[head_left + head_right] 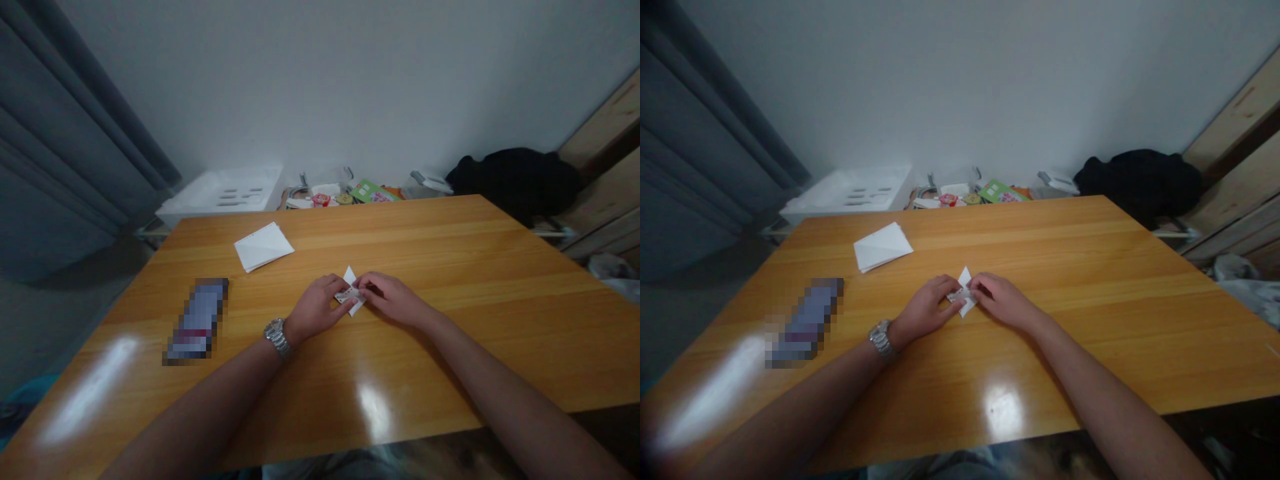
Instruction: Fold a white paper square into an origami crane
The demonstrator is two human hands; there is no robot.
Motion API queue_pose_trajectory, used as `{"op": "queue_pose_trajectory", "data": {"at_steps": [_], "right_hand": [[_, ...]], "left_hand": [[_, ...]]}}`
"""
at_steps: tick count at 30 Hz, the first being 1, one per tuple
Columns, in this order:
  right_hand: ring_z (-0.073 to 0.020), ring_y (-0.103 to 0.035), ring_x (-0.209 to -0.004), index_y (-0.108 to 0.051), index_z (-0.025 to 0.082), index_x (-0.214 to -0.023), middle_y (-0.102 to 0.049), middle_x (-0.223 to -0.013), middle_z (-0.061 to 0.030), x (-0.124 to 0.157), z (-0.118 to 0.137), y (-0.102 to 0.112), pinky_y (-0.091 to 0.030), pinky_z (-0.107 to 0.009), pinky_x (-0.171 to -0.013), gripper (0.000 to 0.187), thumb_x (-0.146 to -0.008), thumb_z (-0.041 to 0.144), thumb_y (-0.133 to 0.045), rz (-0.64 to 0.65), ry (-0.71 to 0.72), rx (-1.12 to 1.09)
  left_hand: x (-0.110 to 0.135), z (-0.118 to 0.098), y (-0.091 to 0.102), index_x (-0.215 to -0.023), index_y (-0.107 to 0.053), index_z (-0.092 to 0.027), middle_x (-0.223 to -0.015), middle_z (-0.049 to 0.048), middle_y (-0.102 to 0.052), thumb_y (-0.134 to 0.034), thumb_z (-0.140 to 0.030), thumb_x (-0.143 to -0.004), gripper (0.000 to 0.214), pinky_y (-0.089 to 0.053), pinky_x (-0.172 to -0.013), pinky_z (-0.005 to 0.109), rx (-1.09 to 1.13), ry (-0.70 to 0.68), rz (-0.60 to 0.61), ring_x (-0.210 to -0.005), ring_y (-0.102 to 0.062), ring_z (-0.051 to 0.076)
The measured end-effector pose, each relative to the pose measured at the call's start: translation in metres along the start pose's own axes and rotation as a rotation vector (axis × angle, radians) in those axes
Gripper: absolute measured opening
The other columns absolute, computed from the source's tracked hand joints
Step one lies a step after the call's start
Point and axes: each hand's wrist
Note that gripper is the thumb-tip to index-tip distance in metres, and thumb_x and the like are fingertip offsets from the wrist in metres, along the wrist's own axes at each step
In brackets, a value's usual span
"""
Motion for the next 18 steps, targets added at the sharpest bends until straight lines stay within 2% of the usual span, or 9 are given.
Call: {"op": "queue_pose_trajectory", "data": {"at_steps": [3,6,9,12,14,18], "right_hand": [[-0.0196,-0.062,-0.088,-0.062,0.021,-0.098,-0.07,-0.1,-0.0057,0.0,0.001,0.0,-0.046,-0.032,-0.079,0.011,-0.098,0.024,-0.052,-0.006,-0.033,-0.001],[-0.0191,-0.062,-0.087,-0.062,0.021,-0.1,-0.07,-0.1,-0.0054,0.0,0.001,0.001,-0.046,-0.031,-0.078,0.012,-0.098,0.023,-0.05,-0.015,-0.047,0.004],[-0.0187,-0.063,-0.089,-0.063,0.021,-0.101,-0.07,-0.1,-0.0052,0.0,0.001,0.0,-0.046,-0.031,-0.08,0.012,-0.097,0.022,-0.053,-0.006,-0.02,0.009],[-0.0191,-0.062,-0.094,-0.065,0.022,-0.106,-0.067,-0.105,-0.0058,0.0,-0.001,-0.003,-0.047,-0.031,-0.084,0.015,-0.092,0.023,-0.063,0.002,0.049,0.028],[-0.0196,-0.06,-0.097,-0.066,0.021,-0.107,-0.064,-0.107,-0.0066,0.0,-0.003,-0.007,-0.047,-0.031,-0.085,0.019,-0.088,0.022,-0.068,-0.023,0.074,0.047],[-0.0196,-0.059,-0.094,-0.068,0.02,-0.102,-0.062,-0.102,-0.0069,-0.002,-0.007,-0.012,-0.048,-0.032,-0.083,0.014,-0.088,0.017,-0.067,-0.098,0.071,0.106]], "left_hand": [[0.0,0.003,-0.003,-0.108,-0.063,-0.019,-0.109,0.0073,-0.063,-0.064,-0.023,-0.089,0.019,-0.047,-0.091,0.035,-0.024,-0.009,-0.037,-0.101,-0.057,0.022],[0.001,0.009,-0.006,-0.11,-0.064,-0.019,-0.108,0.0071,-0.063,-0.063,-0.017,-0.088,0.022,-0.048,-0.091,0.035,-0.039,0.006,-0.053,-0.101,-0.057,0.022],[0.001,0.013,-0.008,-0.108,-0.067,-0.019,-0.106,0.0066,-0.063,-0.061,-0.018,-0.091,0.018,-0.048,-0.09,0.034,-0.041,0.02,-0.053,-0.099,-0.058,0.021],[0.002,0.015,-0.009,-0.107,-0.068,-0.019,-0.105,0.0062,-0.063,-0.063,-0.018,-0.091,0.018,-0.048,-0.091,0.033,-0.046,0.033,-0.06,-0.099,-0.058,0.02],[0.002,0.015,-0.009,-0.107,-0.069,-0.019,-0.104,0.006,-0.063,-0.063,-0.018,-0.09,0.018,-0.049,-0.091,0.033,-0.053,0.038,-0.062,-0.099,-0.058,0.02],[0.001,0.014,-0.009,-0.106,-0.07,-0.019,-0.104,0.0058,-0.063,-0.062,-0.016,-0.091,0.017,-0.049,-0.091,0.033,-0.069,0.04,-0.064,-0.098,-0.059,0.02]]}}
Point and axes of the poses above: each hand's wrist, its own x-axis away from the middle knuckle, its own y-axis out of the back of the hand, z = x × y
